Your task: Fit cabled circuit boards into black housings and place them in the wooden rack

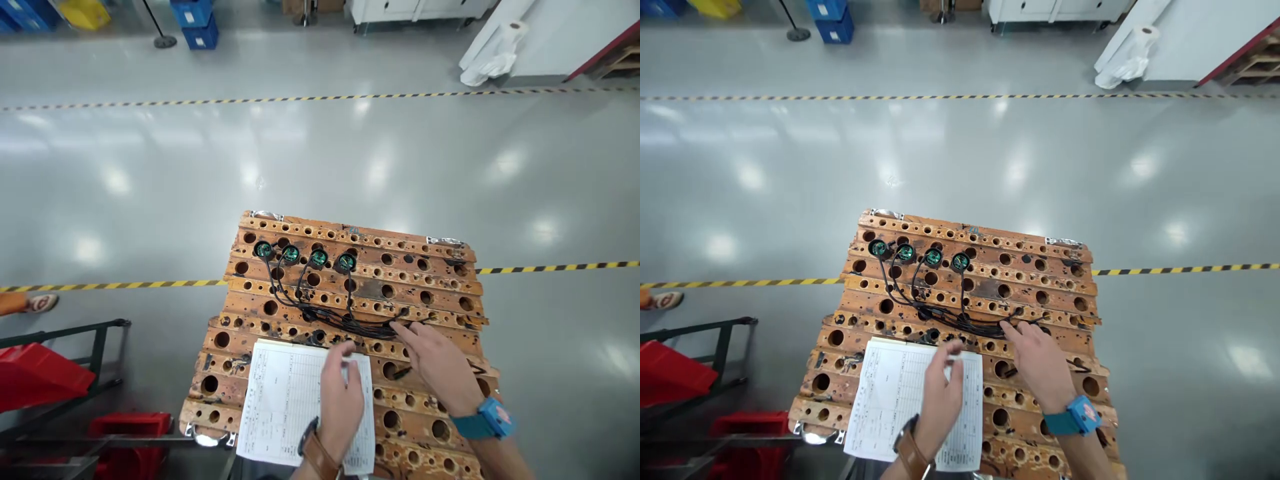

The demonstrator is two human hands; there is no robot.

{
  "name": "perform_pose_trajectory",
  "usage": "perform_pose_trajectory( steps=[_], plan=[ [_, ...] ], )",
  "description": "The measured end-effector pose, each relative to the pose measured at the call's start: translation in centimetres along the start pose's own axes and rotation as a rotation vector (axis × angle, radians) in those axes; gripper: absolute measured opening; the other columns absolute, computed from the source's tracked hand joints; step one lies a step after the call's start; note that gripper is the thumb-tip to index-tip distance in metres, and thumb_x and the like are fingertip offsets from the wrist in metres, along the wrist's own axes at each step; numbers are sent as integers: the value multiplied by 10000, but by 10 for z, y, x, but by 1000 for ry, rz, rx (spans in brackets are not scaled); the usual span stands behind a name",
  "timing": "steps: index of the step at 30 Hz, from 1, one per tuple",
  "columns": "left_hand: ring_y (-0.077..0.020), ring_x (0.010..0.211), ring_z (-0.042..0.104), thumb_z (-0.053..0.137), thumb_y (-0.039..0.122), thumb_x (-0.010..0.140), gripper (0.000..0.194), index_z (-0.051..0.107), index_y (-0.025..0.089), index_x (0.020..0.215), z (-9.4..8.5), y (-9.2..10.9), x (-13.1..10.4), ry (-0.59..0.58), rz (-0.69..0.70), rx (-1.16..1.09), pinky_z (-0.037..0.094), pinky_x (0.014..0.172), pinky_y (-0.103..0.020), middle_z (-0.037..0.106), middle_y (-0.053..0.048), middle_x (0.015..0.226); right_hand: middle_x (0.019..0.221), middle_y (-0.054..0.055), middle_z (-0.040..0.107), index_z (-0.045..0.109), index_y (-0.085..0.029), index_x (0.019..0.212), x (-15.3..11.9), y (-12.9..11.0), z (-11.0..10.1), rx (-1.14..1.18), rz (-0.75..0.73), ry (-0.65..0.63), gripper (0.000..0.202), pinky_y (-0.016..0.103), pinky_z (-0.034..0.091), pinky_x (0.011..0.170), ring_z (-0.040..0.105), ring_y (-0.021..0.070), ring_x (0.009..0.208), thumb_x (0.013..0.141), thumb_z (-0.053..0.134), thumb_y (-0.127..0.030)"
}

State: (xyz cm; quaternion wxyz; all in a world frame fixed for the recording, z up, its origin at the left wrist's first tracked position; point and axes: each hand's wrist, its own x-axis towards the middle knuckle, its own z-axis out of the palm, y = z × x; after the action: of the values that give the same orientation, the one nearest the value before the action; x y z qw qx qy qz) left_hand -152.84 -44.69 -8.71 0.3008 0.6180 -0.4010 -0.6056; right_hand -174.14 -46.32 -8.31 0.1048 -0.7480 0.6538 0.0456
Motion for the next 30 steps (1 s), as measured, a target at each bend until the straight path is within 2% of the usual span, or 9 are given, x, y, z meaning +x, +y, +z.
perform_pose_trajectory(
  steps=[2,5,9,12,17,21,26,28,30],
  plan=[
    [-262,1260,578,420,154,946,356,604,178,1249,-16,20,30,66,287,252,431,1118,-474,655,-146,1285,788,100,650,736,-222,1218,-1,1,7,-96,14,93,483,353,457,602,578,250,736,888,412,-84],
    [-260,1366,486,386,33,900,529,493,150,1404,-27,61,92,33,620,687,374,1177,-469,578,-154,1412,797,120,641,738,-212,1227,-4,-1,2,-146,67,191,490,379,433,616,541,276,779,875,432,-62],
    [-274,1383,460,393,-24,883,604,430,153,1460,-17,106,161,-225,822,1314,375,1126,-457,536,-162,1474,814,126,646,741,-215,1207,-13,-12,-11,-162,161,318,439,398,425,643,526,291,822,897,459,-84],
    [-280,1215,567,433,11,909,499,496,142,1387,-9,118,183,-343,848,1513,418,1005,-426,653,-161,1288,848,124,652,715,-231,1250,-15,-23,3,-101,245,394,410,400,440,658,532,284,825,935,477,-122],
    [-313,1064,588,563,174,923,329,558,104,1244,-5,118,180,-264,792,1579,405,926,-440,686,-183,1114,1072,158,644,610,-247,1388,-4,-40,73,41,309,429,516,529,516,894,553,366,1136,922,433,-115],
    [-332,1129,567,581,244,935,408,512,93,1308,-4,109,176,-222,771,1570,394,982,-469,671,-194,1165,1348,179,515,383,-235,1564,0,-47,117,159,323,464,674,639,398,1104,403,406,1391,902,440,-122],
    [-327,1370,470,562,174,921,510,443,95,1411,-17,91,163,-159,847,1269,377,1123,-478,572,-200,1416,1393,189,444,255,-259,1610,2,-49,126,173,336,531,699,629,388,1115,398,404,1392,939,422,-160],
    [-276,1265,575,477,101,923,361,556,144,1272,-34,92,138,-65,869,1047,469,1052,-438,658,-149,1300,1376,189,448,290,-261,1597,4,-49,125,186,339,547,676,619,397,1104,412,399,1373,940,420,-167],
    [-213,1000,680,387,28,904,321,620,201,1043,-58,103,97,33,900,838,551,876,-374,733,-75,1020,1382,188,448,328,-260,1583,5,-49,126,217,344,548,663,625,385,1105,407,399,1369,932,415,-171]
  ],
)
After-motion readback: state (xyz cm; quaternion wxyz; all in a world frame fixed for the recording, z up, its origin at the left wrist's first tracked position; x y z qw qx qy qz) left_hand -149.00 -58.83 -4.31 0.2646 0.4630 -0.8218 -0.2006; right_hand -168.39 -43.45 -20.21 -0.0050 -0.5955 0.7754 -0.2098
